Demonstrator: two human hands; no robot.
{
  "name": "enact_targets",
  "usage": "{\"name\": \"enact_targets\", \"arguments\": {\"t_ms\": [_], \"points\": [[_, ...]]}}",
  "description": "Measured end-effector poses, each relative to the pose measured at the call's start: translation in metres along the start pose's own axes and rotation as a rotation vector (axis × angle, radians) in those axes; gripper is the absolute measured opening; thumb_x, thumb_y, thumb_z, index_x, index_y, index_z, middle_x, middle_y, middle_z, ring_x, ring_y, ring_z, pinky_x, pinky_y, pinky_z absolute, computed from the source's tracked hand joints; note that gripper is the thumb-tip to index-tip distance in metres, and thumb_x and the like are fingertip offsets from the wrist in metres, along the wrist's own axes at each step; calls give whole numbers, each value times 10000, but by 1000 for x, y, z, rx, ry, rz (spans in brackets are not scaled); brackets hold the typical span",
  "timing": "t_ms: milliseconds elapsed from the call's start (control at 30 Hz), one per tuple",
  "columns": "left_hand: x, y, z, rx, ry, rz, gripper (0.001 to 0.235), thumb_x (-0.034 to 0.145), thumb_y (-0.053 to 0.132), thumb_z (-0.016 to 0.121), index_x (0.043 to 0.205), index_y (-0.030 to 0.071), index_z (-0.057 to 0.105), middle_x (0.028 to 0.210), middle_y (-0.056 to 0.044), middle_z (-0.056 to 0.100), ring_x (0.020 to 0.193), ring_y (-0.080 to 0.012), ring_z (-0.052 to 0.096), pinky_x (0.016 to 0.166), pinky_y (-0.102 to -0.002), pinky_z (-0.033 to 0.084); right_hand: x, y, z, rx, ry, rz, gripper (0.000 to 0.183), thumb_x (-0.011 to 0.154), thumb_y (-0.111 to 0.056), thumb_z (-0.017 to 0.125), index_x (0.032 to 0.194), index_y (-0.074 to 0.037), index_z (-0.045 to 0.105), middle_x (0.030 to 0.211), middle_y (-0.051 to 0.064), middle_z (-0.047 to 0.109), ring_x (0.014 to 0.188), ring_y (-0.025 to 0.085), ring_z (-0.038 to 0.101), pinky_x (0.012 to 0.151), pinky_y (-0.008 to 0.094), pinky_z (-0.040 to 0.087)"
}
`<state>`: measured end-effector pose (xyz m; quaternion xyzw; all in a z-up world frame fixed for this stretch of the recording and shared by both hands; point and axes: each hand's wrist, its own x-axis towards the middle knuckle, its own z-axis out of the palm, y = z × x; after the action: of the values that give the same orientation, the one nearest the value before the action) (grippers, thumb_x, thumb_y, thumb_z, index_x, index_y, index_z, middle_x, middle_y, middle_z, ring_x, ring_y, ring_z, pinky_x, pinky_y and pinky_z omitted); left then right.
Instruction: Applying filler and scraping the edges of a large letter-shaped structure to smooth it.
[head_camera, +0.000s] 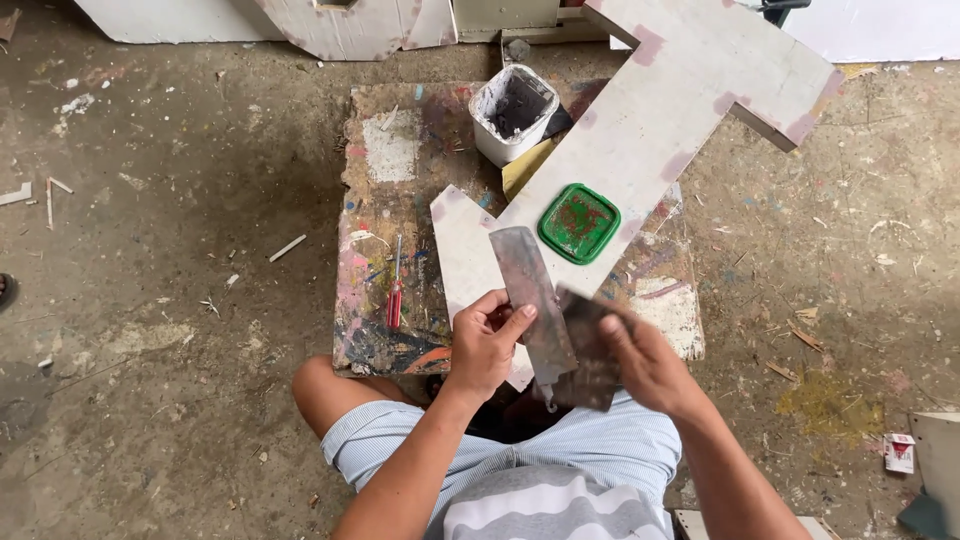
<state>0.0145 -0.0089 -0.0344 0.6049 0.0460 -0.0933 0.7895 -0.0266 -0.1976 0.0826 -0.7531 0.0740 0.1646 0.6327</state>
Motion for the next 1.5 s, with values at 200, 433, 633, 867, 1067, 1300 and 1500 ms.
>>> {"name": "enact_targets", "arguments": {"t_ms": [200,433,633,867,1067,1300,1500], "points": [[-3,-11,4,0,3,-42,196,904,115,793,1001,-44,731,679,-67,563,549,-123,626,413,-193,483,-1,63,-58,-121,-146,263,434,1047,-233,478,1067,113,740,1002,341,799,999,504,763,961,660,513],[-1,11,25,-62,28,-31,160,922,111,770,972,-30,711,690,-81,578,537,-153,649,410,-211,501,-7,91,-76,149,195,-137,694,1156,-487,271,664,-112,586,550,44,545,474,165,567,490,279,461],[-12,16,51,-33,-52,-30,146,912,98,777,921,-21,693,705,-65,544,532,-150,648,404,-214,491,10,64,-50,-260,203,-47,238,999,-319,624,1023,-87,670,581,145,635,588,251,598,625,404,523],[-32,25,65,191,-300,-72,146,909,181,779,984,59,749,696,-56,612,573,-101,600,449,-217,479,-4,85,-69,-220,322,4,205,968,-264,707,928,-69,656,576,115,602,564,215,532,554,358,435],[-34,14,44,358,-502,-234,240,946,254,692,1101,78,741,847,-25,670,682,-123,559,573,-272,484,-73,57,-132,-185,855,578,300,1087,-237,571,1349,-96,529,1308,146,500,1097,317,510,876,514,459],[-13,2,-9,79,-52,-403,78,928,114,736,979,56,742,686,-4,561,497,-84,430,396,-238,321,-168,278,-206,-270,1016,909,272,1078,-260,659,1280,-86,713,1208,221,673,932,337,602,729,494,523],[15,-39,-94,58,258,-237,239,992,275,644,1117,76,689,986,-54,732,868,-117,649,731,-283,557,-62,187,-123,-373,509,731,505,1143,-418,496,998,-1,742,776,171,690,608,255,565,623,352,491]]}}
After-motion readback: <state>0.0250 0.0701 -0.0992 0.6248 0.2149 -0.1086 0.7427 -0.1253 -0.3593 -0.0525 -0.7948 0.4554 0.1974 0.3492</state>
